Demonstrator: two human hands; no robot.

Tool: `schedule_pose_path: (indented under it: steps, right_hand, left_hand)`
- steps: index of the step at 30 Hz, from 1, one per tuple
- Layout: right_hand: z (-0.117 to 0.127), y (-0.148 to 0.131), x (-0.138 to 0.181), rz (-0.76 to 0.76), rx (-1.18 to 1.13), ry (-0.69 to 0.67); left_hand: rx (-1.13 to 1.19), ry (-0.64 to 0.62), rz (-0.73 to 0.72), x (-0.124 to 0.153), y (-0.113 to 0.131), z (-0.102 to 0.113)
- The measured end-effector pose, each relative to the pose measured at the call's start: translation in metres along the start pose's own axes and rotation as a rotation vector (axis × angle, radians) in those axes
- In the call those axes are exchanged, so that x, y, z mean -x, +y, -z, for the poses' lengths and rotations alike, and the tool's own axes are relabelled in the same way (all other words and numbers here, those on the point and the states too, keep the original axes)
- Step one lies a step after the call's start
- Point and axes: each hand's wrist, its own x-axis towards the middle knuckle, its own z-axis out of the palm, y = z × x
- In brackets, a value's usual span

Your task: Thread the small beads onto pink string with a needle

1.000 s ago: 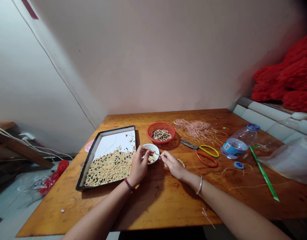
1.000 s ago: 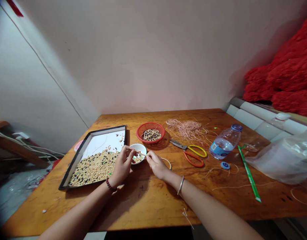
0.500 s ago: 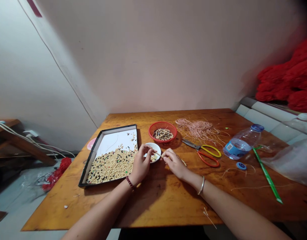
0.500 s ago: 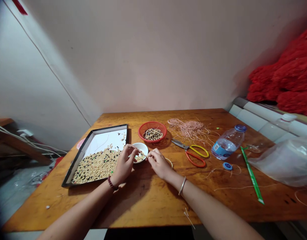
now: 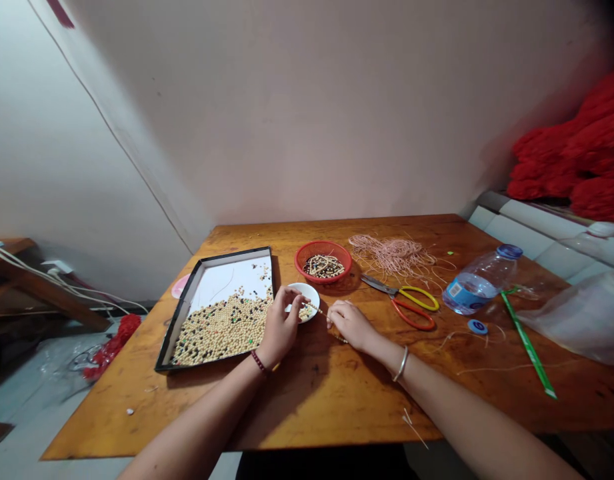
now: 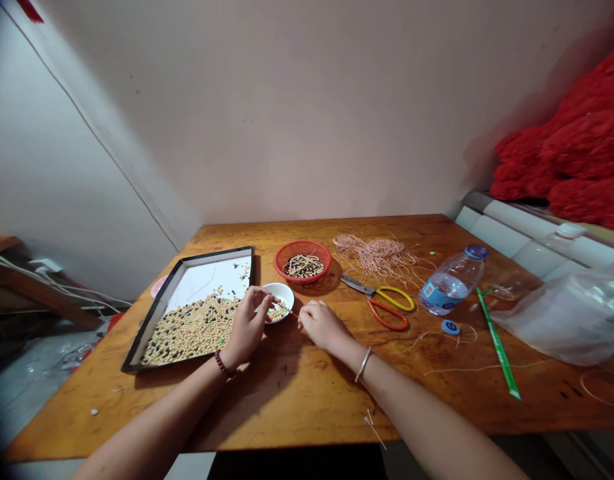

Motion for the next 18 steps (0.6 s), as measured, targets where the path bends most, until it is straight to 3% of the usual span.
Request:
schedule_pose_path:
  steps: [4, 8, 12, 18]
  right_hand:
    - [0.0, 0.005, -0.001, -0.056, 0.029, -0.024]
    - [0.002, -0.004, -0.002, -0.006, -0.24, 0.066]
    - [0.004, -0.016, -0.002, 0.049, -0.516, -0.048]
    - [-0.002, -0.013, -0.001, -0.061, -0.77, -0.215]
  left_hand:
    - [0.003, 0.017, 0.017, -0.001, -0.002, 0.001]
    - [0.006, -0.017, 0.016, -0.002, -0.002, 0.001]
    - [0.011, -0.038, 0.003, -0.001, 0.0, 0.0]
    - [0.01, -0.048, 0.008, 0.0, 0.004, 0.001]
